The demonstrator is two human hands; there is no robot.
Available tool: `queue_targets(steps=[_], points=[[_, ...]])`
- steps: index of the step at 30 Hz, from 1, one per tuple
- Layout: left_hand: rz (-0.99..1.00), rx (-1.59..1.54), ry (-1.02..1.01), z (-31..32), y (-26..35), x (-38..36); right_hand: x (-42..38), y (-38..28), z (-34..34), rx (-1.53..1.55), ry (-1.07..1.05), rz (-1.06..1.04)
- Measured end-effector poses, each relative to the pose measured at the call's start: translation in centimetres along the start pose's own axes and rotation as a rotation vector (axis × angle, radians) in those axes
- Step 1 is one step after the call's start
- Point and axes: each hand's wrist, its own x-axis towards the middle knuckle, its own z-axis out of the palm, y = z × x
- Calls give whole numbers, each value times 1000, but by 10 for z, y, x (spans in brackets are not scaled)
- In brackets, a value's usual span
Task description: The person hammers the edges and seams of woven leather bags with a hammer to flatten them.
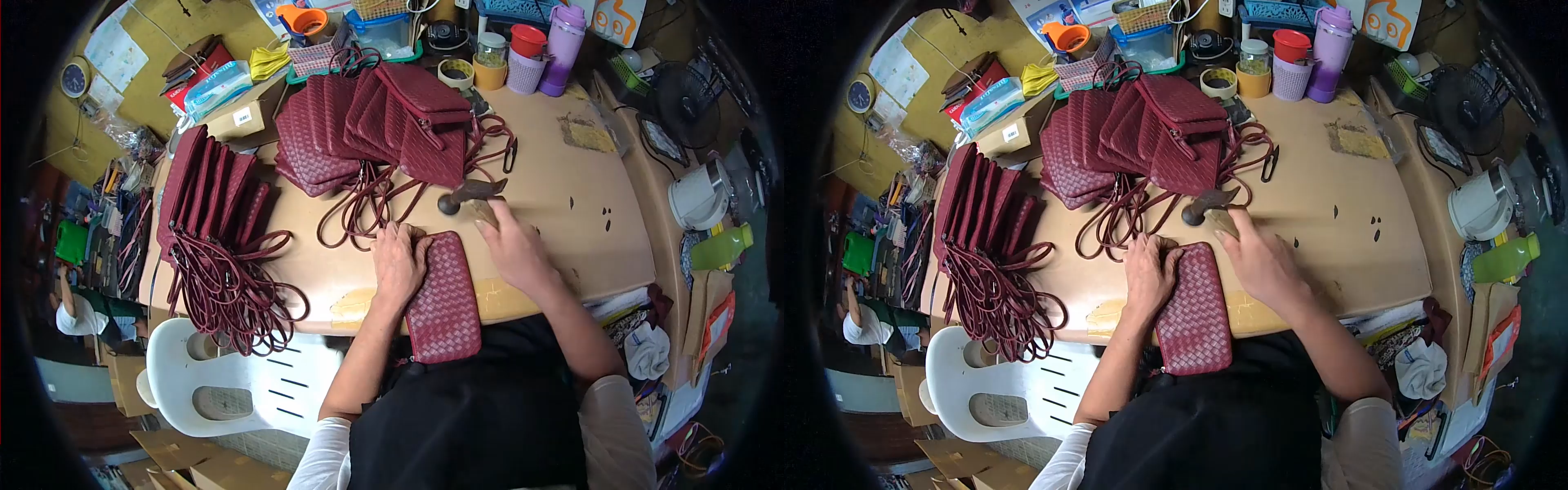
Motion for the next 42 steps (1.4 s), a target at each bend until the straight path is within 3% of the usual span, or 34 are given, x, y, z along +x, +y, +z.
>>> queue_targets(steps=[1,2,4,7,8,11,13,15,16,17,19,21,23,25,27,28,29,32,33,35,36,38,39,41,42], points=[[-3,-7,4,-1,1,0,2,0,2,-190,-20,110],[-2,-12,10,-2,2,0,3,5,1,-190,-22,114],[1,14,2,-2,1,0,7,15,-8,-260,-203,-62],[-5,28,0,-2,1,1,11,2,-40,-249,-180,-126],[-9,11,3,-1,2,1,9,-1,-30,-197,-35,-68],[1,16,33,-2,3,0,5,28,5,-236,-167,-12],[25,-1,47,0,2,1,8,26,-11,-293,-207,-57],[25,-48,41,4,-3,1,8,3,-33,-269,-215,-72],[17,-23,43,5,-3,3,4,-3,-21,-225,-61,-2],[5,0,38,6,-3,2,5,-2,-8,-220,-89,-41],[21,9,59,7,-2,2,10,13,4,-261,-196,107],[23,0,79,11,-3,4,16,7,-16,-290,-227,0],[30,-5,81,12,-6,6,12,-5,-18,-182,-5,6],[30,-13,102,12,-5,7,12,12,1,-130,32,102],[76,-59,104,14,-9,17,13,23,-7,-247,-167,4],[17,-51,98,12,-5,26,19,26,-18,-261,-162,-35],[67,-25,180,15,-12,39,20,22,-27,-260,-149,-12],[148,-46,425,-4,-14,79,12,27,-32,213,101,25],[84,41,424,-10,-14,86,3,28,-34,212,108,47],[167,113,501,-29,-6,86,-19,24,-41,108,39,-66],[172,103,491,-36,-2,80,-32,24,-44,107,44,-52],[336,30,101,-46,6,49,-54,25,-48,-145,-104,-50],[264,64,-69,-42,12,30,-57,21,-53,-142,-109,-36],[251,242,-199,-17,-2,4,-57,5,-57,12,-116,58],[226,185,-214,-22,-2,3,-55,-3,-56,92,-38,59]])
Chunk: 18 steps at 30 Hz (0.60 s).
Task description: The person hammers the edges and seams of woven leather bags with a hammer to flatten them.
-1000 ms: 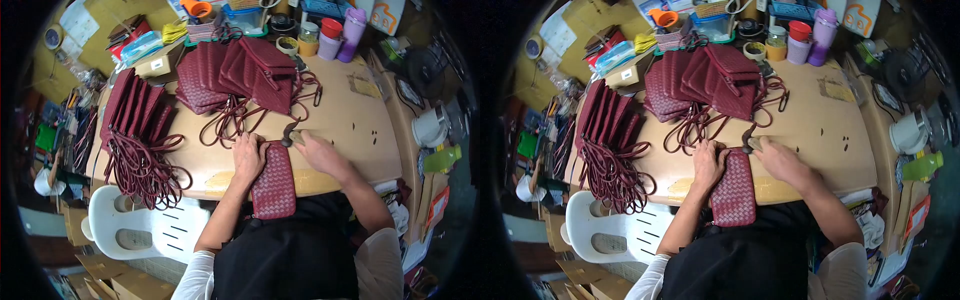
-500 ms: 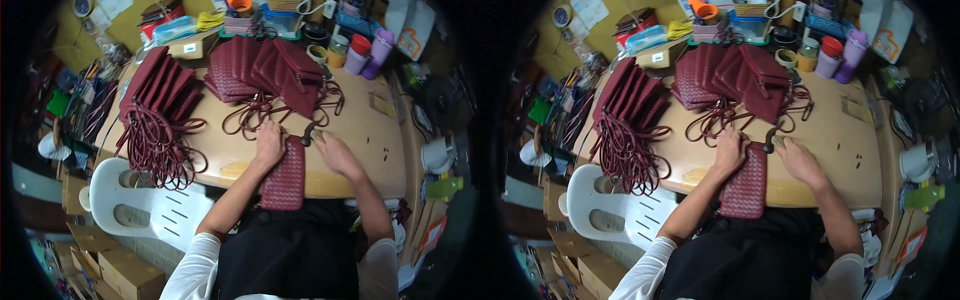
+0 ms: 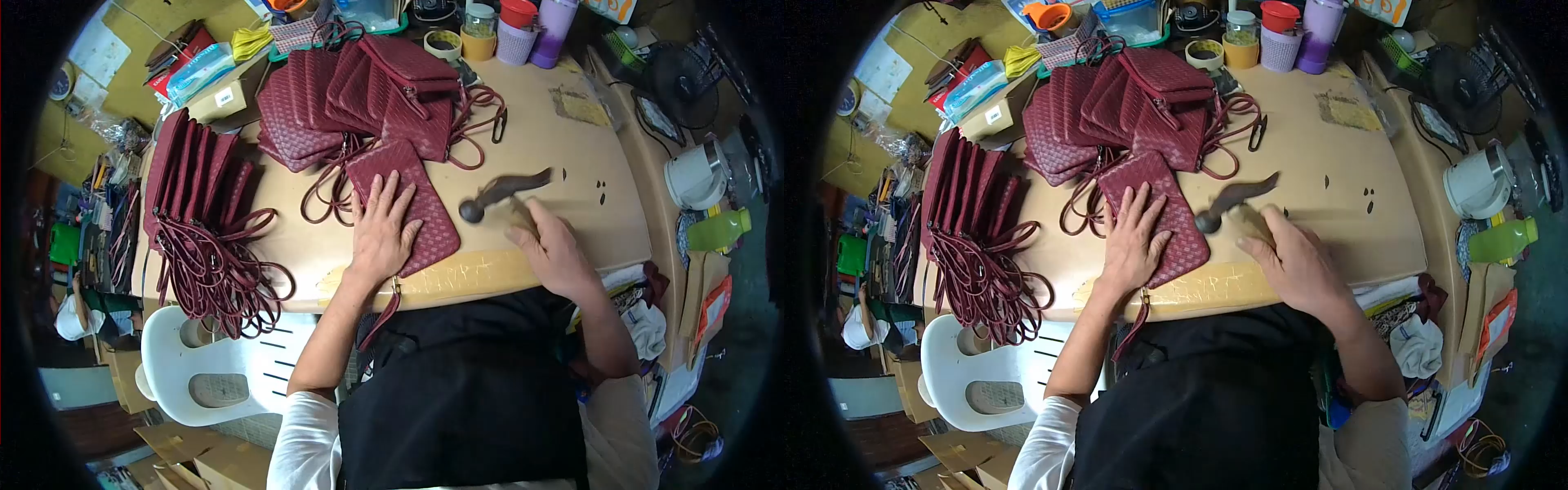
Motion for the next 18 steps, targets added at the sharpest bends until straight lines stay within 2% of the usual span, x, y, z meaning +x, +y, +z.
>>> queue_targets(steps=[3,4,5,7,9,11,12,13,14,15,16,17,18], points=[[-23,17,-6,1,2,1,1,19,35,-116,37,-2],[-17,18,-8,1,3,0,3,15,36,-303,-248,148],[-27,19,-19,1,3,0,1,17,32,-300,-241,147],[-37,20,-18,2,2,5,-4,16,14,-357,-386,-109],[-35,1,-17,3,1,2,-5,3,12,-353,-451,-66],[-29,-15,-43,-2,1,-4,-8,12,40,-162,-9,3],[38,-43,-115,-12,3,-10,1,14,41,-308,-222,153],[108,-66,-170,-23,6,-12,1,31,45,-309,-205,145],[93,-120,-331,-37,13,-20,-3,58,50,-240,-111,8],[127,-95,-352,-45,20,-28,-4,73,50,-178,-24,-128],[115,-155,-291,-43,20,-36,-4,54,28,-220,-119,56],[105,-215,-241,-40,18,-44,-2,60,28,-212,-115,64],[117,-212,-249,-36,17,-50,-1,72,30,-191,35,114]])
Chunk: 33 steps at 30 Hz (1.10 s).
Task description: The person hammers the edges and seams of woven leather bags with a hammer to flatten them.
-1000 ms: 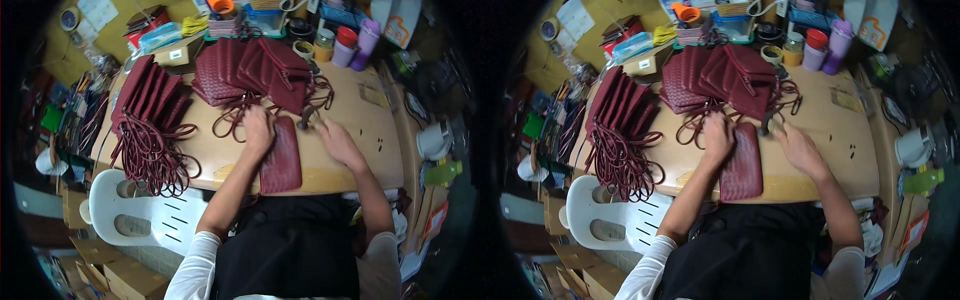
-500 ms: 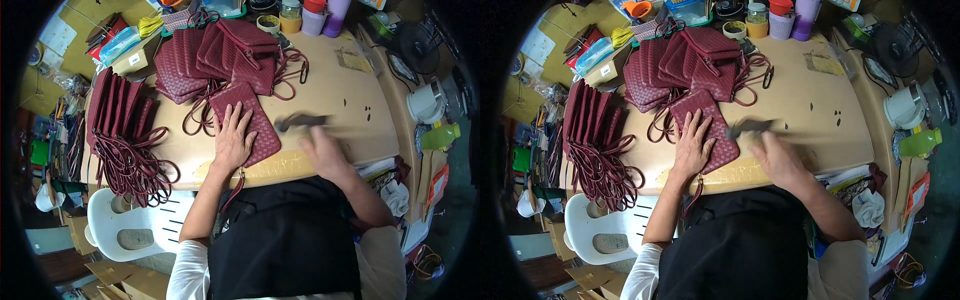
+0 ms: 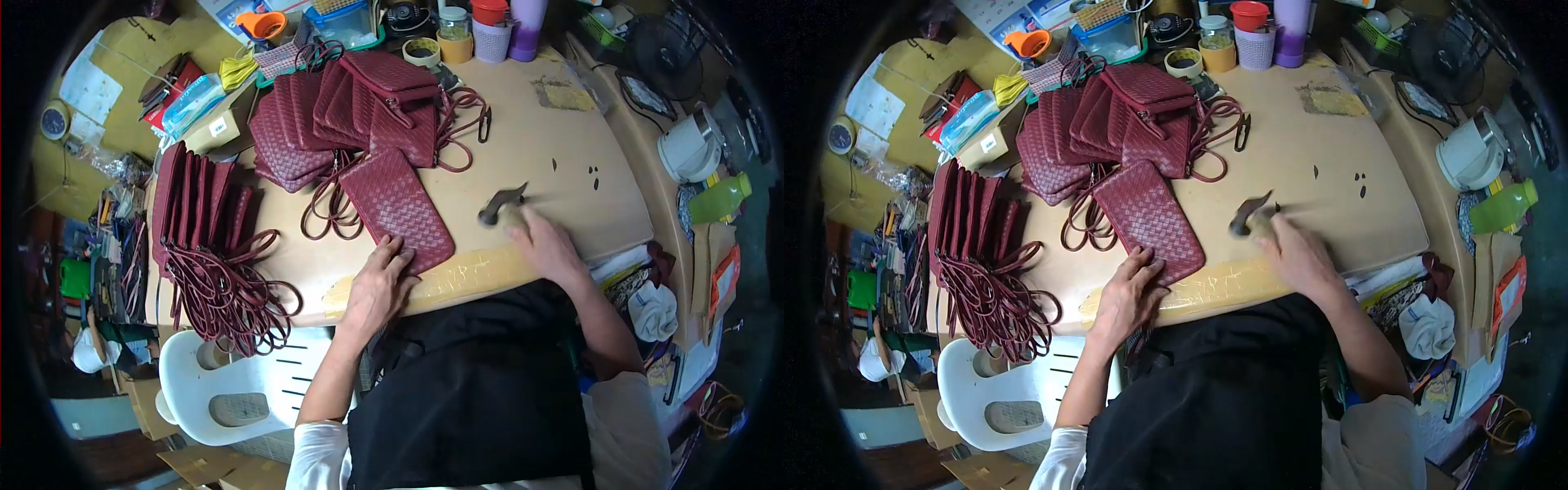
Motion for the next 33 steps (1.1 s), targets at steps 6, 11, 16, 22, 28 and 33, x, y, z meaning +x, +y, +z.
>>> queue_targets(steps=[6,11,16,22,28,33], points=[[-114,-238,372,-55,9,-13,9,32,9,313,173,183],[-148,-411,731,-121,47,10,8,23,3,211,123,192],[-62,-16,411,-42,2,53,13,36,10,379,76,303],[21,205,51,25,16,20,10,2,5,-4,99,-186],[-23,125,64,25,15,19,54,-59,0,105,91,-158],[-28,118,66,26,14,19,79,-41,-11,-333,-94,-289]])
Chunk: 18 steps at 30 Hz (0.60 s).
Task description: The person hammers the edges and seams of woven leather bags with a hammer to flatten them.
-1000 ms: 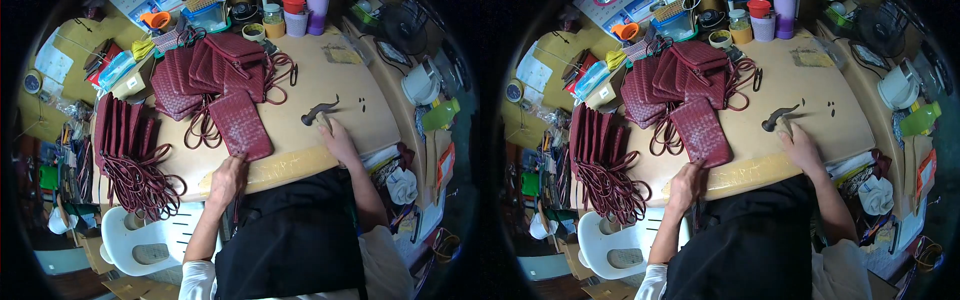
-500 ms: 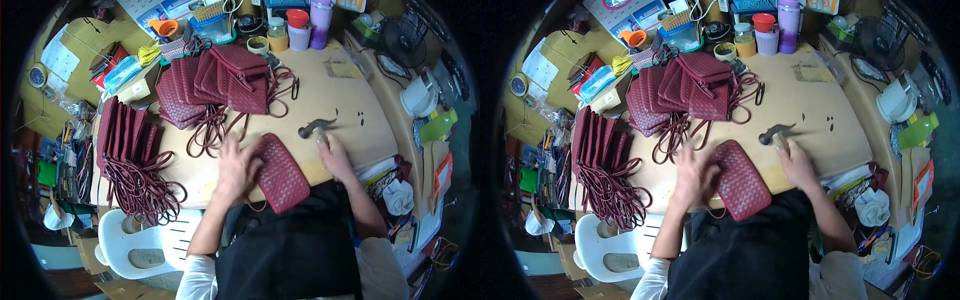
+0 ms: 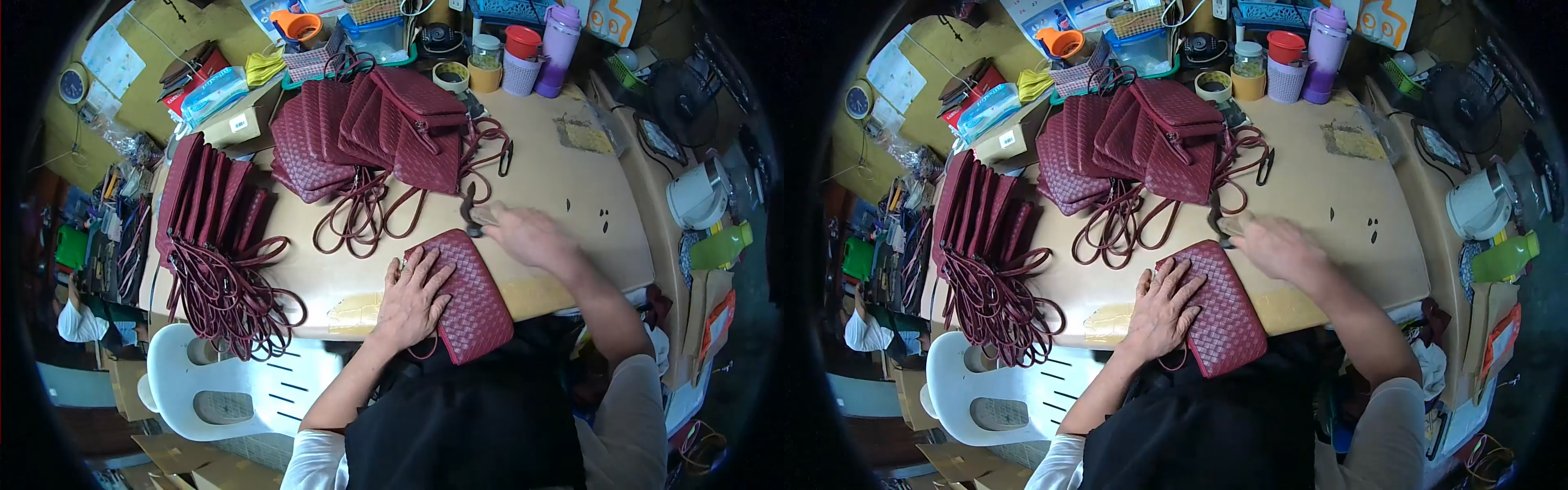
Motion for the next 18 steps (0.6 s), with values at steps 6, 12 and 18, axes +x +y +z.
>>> queue_targets(steps=[6,12,18], points=[[-8,-2,-14,0,1,-1,0,-8,3,101,-54,163],[-4,-9,-12,-2,0,1,-11,-18,-19,225,-24,187],[-6,-6,-2,0,1,0,-18,-3,-3,240,-142,169]])
